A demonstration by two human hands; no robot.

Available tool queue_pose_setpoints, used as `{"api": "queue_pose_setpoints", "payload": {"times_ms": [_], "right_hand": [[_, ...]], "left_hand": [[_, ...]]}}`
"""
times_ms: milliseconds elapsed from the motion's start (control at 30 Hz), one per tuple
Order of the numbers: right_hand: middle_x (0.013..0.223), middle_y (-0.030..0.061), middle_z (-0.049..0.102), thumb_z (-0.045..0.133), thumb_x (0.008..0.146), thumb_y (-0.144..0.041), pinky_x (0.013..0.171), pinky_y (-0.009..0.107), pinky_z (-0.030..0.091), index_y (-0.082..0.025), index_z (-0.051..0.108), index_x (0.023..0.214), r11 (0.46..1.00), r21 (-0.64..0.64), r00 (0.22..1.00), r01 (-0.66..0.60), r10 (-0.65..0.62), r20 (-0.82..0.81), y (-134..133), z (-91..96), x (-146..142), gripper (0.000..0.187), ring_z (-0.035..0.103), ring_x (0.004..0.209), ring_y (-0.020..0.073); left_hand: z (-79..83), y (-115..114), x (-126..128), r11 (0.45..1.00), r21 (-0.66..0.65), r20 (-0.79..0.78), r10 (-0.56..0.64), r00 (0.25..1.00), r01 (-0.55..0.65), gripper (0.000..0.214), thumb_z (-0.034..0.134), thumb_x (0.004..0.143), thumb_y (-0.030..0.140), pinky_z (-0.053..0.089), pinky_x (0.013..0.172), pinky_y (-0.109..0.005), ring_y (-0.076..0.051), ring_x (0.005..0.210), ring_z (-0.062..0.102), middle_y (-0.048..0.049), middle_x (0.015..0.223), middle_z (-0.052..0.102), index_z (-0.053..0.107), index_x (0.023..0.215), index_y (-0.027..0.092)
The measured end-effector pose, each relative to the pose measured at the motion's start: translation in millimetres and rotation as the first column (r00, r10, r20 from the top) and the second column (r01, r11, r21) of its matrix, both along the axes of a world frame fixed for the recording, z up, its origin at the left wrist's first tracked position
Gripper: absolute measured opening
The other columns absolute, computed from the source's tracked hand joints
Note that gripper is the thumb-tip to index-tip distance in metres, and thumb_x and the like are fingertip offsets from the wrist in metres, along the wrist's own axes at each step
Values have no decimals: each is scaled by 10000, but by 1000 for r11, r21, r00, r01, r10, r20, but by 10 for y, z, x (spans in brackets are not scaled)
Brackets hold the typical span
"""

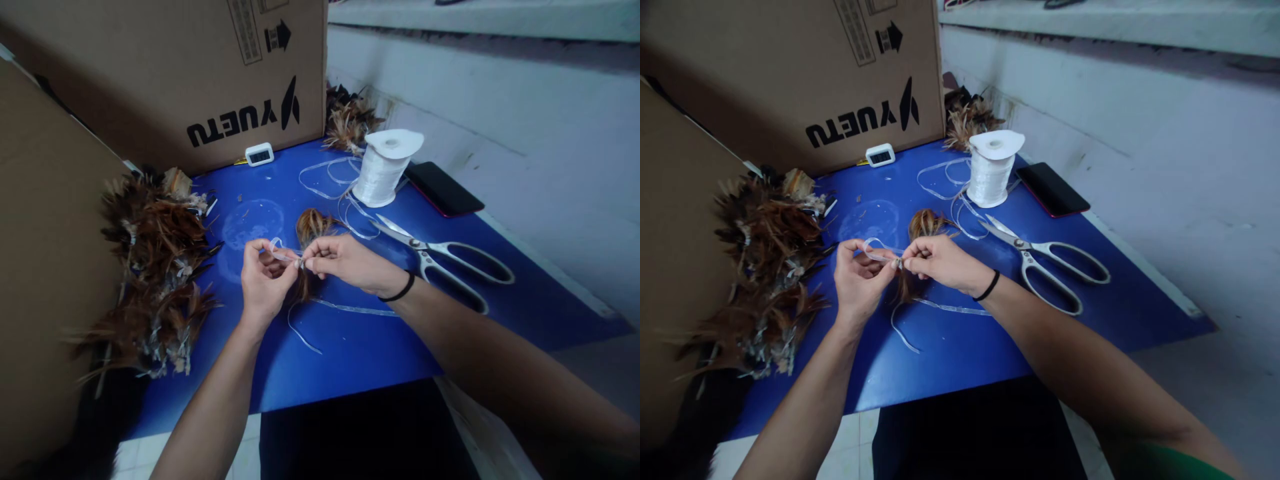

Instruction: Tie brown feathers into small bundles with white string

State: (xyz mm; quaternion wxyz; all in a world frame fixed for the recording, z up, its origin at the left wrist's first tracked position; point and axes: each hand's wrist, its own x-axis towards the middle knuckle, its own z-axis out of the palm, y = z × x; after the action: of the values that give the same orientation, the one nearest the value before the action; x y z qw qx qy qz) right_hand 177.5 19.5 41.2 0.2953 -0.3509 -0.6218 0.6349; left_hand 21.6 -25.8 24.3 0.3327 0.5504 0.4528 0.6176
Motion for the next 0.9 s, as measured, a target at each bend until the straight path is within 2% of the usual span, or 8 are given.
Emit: {"api": "queue_pose_setpoints", "payload": {"times_ms": [300,500,700,900], "right_hand": [[643,-16,581,675,694,-244,526,223,383,-136,645,737,999,-33,996,42,-45,-83,14,-78,-35,119,475,541,64],[628,-21,575,662,702,-214,525,219,372,-135,651,731,998,-44,994,50,-54,-94,4,-49,-42,84,466,538,61],[591,-31,561,631,704,-182,516,219,364,-134,640,724,995,-91,992,42,-52,-118,-9,-23,-56,53,464,528,65],[581,-34,546,571,713,-133,521,216,355,-130,620,699,997,-72,992,21,-30,-122,-6,-22,-46,51,455,527,62]], "left_hand": [[-18,8,3,1000,-7,74,15,997,-15,486,745,657,173,538,625,-235,-131,663,682,9,754,682,334,909,228],[-22,4,40,999,44,77,24,997,-28,479,725,676,143,531,649,-241,-112,651,670,14,749,681,317,913,230],[-29,-9,59,996,66,20,65,998,-66,469,714,687,151,534,643,-255,-124,646,672,17,749,672,307,907,230],[-44,-18,71,991,67,-78,119,990,-114,445,692,695,143,537,618,-257,-129,647,674,21,762,666,307,901,227]]}}
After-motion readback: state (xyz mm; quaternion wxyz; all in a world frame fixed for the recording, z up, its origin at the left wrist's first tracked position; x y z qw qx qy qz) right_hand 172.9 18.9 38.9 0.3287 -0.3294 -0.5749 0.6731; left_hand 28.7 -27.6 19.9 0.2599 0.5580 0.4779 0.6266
